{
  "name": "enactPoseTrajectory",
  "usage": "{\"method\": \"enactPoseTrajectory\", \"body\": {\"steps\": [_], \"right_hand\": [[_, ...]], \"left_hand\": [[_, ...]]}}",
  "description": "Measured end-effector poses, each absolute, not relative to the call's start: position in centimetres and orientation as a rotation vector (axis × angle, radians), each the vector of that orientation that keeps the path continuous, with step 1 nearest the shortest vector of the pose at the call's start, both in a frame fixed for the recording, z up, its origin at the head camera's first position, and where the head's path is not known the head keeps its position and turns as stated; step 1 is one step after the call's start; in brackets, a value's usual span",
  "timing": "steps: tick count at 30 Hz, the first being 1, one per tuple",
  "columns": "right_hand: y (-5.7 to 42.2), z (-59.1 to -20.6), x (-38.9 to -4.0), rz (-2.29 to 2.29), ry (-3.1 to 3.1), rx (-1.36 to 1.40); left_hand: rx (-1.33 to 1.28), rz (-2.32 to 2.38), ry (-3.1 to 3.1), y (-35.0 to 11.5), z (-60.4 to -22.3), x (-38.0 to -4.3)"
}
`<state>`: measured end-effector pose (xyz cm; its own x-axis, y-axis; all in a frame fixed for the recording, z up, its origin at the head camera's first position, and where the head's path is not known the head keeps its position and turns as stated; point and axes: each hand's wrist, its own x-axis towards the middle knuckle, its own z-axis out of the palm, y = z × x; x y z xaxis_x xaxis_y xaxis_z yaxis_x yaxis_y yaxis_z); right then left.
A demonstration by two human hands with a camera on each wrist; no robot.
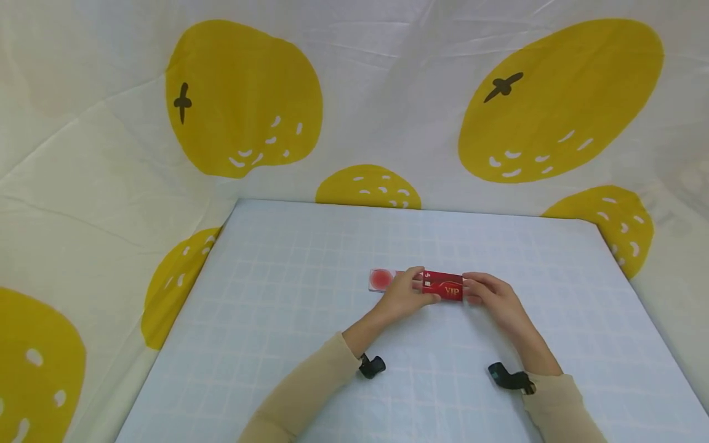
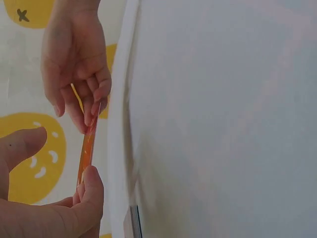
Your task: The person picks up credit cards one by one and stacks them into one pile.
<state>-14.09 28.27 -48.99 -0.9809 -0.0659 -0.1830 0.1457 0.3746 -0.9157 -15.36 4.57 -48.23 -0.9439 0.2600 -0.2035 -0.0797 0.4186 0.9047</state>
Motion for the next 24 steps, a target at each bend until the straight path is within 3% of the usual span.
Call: {"method": "enactPoseTrajectory", "body": {"steps": [24], "right_hand": [[19.8,-48.7,-17.0,-1.834,2.22,-0.175]], "left_hand": [[0.064,1.616,2.454,-5.2,-48.3,-16.9]]}}
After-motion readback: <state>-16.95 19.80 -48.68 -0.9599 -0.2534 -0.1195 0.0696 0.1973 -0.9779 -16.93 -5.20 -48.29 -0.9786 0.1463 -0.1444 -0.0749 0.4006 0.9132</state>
